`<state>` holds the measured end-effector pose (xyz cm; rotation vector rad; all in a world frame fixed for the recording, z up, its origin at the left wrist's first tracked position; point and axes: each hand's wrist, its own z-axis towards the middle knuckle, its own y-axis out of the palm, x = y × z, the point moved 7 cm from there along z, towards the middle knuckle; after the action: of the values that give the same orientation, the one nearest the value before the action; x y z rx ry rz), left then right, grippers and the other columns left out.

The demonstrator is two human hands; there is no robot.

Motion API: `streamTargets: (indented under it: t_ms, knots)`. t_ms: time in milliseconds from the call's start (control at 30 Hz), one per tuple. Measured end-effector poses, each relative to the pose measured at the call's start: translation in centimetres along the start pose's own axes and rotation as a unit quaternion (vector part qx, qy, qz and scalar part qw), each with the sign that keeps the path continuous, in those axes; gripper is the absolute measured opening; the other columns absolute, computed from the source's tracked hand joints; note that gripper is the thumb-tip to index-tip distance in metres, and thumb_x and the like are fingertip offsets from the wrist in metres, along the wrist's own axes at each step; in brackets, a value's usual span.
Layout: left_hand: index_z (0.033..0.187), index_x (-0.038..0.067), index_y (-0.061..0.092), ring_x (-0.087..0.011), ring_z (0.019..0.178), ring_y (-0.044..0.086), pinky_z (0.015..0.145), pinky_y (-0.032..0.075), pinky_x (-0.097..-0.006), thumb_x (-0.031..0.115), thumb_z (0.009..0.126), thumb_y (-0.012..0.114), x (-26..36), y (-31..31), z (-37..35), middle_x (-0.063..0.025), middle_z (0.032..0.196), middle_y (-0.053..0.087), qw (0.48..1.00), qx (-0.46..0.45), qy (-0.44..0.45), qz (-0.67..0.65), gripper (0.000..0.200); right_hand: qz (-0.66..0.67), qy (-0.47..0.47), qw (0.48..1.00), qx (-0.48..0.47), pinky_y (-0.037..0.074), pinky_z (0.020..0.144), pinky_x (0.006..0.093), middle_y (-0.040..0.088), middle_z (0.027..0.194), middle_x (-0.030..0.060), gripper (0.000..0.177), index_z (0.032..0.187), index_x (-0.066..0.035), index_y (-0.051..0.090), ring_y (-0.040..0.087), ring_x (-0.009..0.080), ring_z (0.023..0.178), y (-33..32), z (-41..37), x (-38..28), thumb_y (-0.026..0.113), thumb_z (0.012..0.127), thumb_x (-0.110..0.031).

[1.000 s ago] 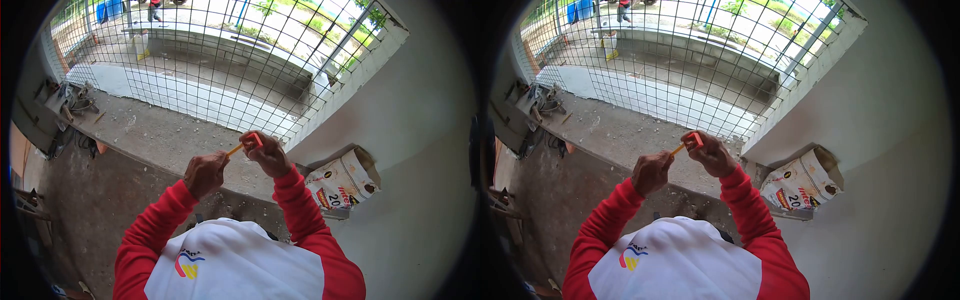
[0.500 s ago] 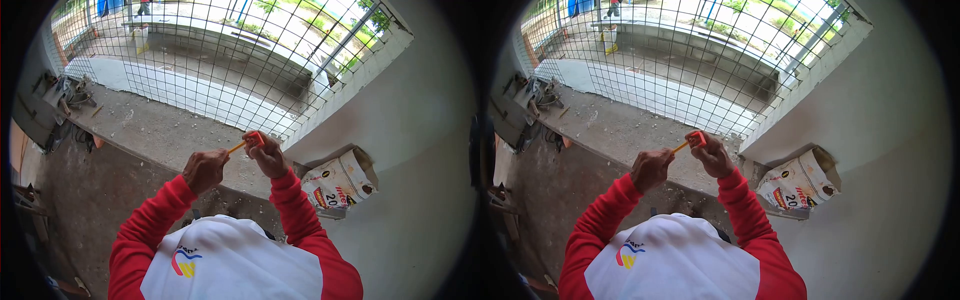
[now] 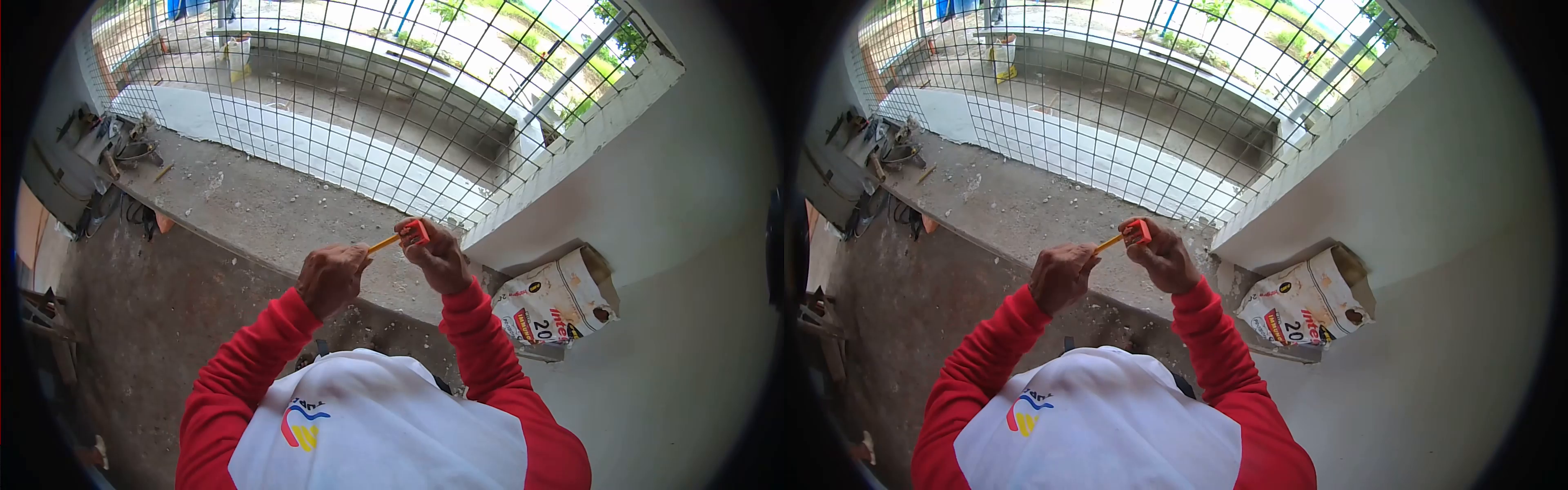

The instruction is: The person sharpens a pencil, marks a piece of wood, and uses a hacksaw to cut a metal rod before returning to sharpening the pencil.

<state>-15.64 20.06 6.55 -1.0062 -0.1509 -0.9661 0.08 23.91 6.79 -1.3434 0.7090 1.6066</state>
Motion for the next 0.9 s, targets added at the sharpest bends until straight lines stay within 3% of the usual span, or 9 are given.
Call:
streamTargets:
  t_ms: [133, 167, 233, 267, 367, 500, 567, 633, 900]
  knots:
    - [0.085, -0.001, 0.063, -0.0335, 0.062, 0.061, 0.055, 0.049, -0.0384, 0.012, 0.084, 0.064, -1.2, -0.3, -1.6, -0.0174, 0.07, 0.062, 0.996, 0.041, -0.065, -0.052, 0.013, 0.137, 0.005, 0.981, 0.137, 0.043, 0.067, 0.0242, 0.052, 0.076, -0.004, 0.027, 0.11, 0.001, 0.057, 0.046, 0.0042, 0.065, -2.5, 0.0, 0.5, 0.056, 0.091, -0.018]
    - [0.084, -0.001, 0.063, -0.0334, 0.061, 0.061, 0.055, 0.049, -0.0385, 0.011, 0.084, 0.063, -1.7, -0.2, -2.1, -0.017, 0.07, 0.062, 0.991, 0.054, -0.09, -0.078, 0.012, 0.222, -0.028, 0.966, 0.128, 0.045, 0.066, 0.0255, 0.052, 0.074, -0.0043, 0.026, 0.112, 0.002, 0.057, 0.045, 0.003, 0.062, -3.5, 0.2, 0.5, 0.055, 0.092, -0.016]
    - [0.085, -0.001, 0.063, -0.032, 0.061, 0.062, 0.054, 0.048, -0.0363, 0.011, 0.085, 0.062, -2.2, 0.0, -2.7, -0.0166, 0.069, 0.062, 0.986, 0.037, -0.117, -0.109, 0.012, 0.176, 0.028, 0.983, 0.035, 0.046, 0.066, 0.0266, 0.051, 0.07, -0.0026, 0.025, 0.109, 0.0, 0.059, 0.047, 0.0061, 0.061, -5.4, 0.2, 0.9, 0.059, 0.089, -0.016]
    - [0.086, -0.001, 0.063, -0.0313, 0.06, 0.062, 0.054, 0.048, -0.0353, 0.01, 0.085, 0.062, -2.4, 0.0, -2.9, -0.0163, 0.068, 0.062, 0.983, 0.03, -0.13, -0.125, 0.011, -0.242, 0.075, 0.966, -0.046, 0.047, 0.067, 0.0274, 0.052, 0.07, -0.0003, 0.023, 0.105, -0.003, 0.062, 0.052, 0.0112, 0.065, -5.8, 0.2, 1.8, 0.064, 0.085, -0.015]
    - [0.091, 0.0, 0.064, -0.0259, 0.058, 0.062, 0.053, 0.047, -0.0324, 0.011, 0.088, 0.059, -2.5, 0.4, -3.1, -0.0142, 0.066, 0.061, 0.972, -0.02, -0.164, -0.166, 0.013, -0.573, 0.051, 0.817, -0.043, 0.047, 0.07, 0.0267, 0.055, 0.077, 0.0043, 0.022, 0.1, -0.005, 0.064, 0.056, 0.015, 0.075, -5.0, -1.1, 1.5, 0.067, 0.08, -0.012]
    - [0.09, 0.0, 0.063, -0.0125, 0.053, 0.053, 0.05, 0.042, -0.0281, 0.015, 0.094, 0.052, -2.7, 2.3, -3.9, -0.004, 0.061, 0.054, 0.905, -0.088, -0.247, -0.336, 0.019, -0.144, 0.028, 0.989, 0.012, 0.048, 0.076, 0.0285, 0.057, 0.097, 0.0097, 0.033, 0.107, -0.002, 0.06, 0.058, 0.0171, 0.09, -2.0, -1.9, -0.6, 0.07, 0.077, -0.007]
    - [0.091, 0.0, 0.062, -0.0068, 0.054, 0.046, 0.049, 0.039, -0.0255, 0.018, 0.097, 0.049, -2.1, 3.6, -4.5, 0.0014, 0.062, 0.05, 0.829, -0.148, -0.271, -0.466, 0.022, 0.02, 0.035, 0.999, 0.02, 0.049, 0.079, 0.0296, 0.058, 0.101, 0.0071, 0.04, 0.116, -0.001, 0.053, 0.059, 0.017, 0.091, -0.8, -2.3, 0.1, 0.07, 0.081, -0.011]
    - [0.093, 0.0, 0.059, -0.0042, 0.052, 0.038, 0.047, 0.033, -0.0221, 0.017, 0.098, 0.045, -1.7, 3.7, -4.5, 0.0049, 0.061, 0.042, 0.827, -0.164, -0.262, -0.469, 0.023, 0.191, 0.035, 0.981, 0.029, 0.048, 0.08, 0.0294, 0.058, 0.102, 0.006, 0.042, 0.118, 0.0, 0.051, 0.059, 0.0159, 0.091, 0.0, -2.5, 1.5, 0.07, 0.084, -0.015]
    - [0.09, 0.001, 0.058, -0.0015, 0.047, 0.029, 0.043, 0.027, -0.0201, 0.021, 0.1, 0.043, -0.6, 3.1, -4.9, 0.008, 0.057, 0.035, 0.726, -0.228, -0.327, -0.56, 0.026, 0.198, 0.006, 0.98, -0.033, 0.048, 0.082, 0.0291, 0.06, 0.101, 0.0066, 0.041, 0.119, -0.001, 0.05, 0.059, 0.0135, 0.091, 0.4, -3.0, 2.1, 0.068, 0.086, -0.018]
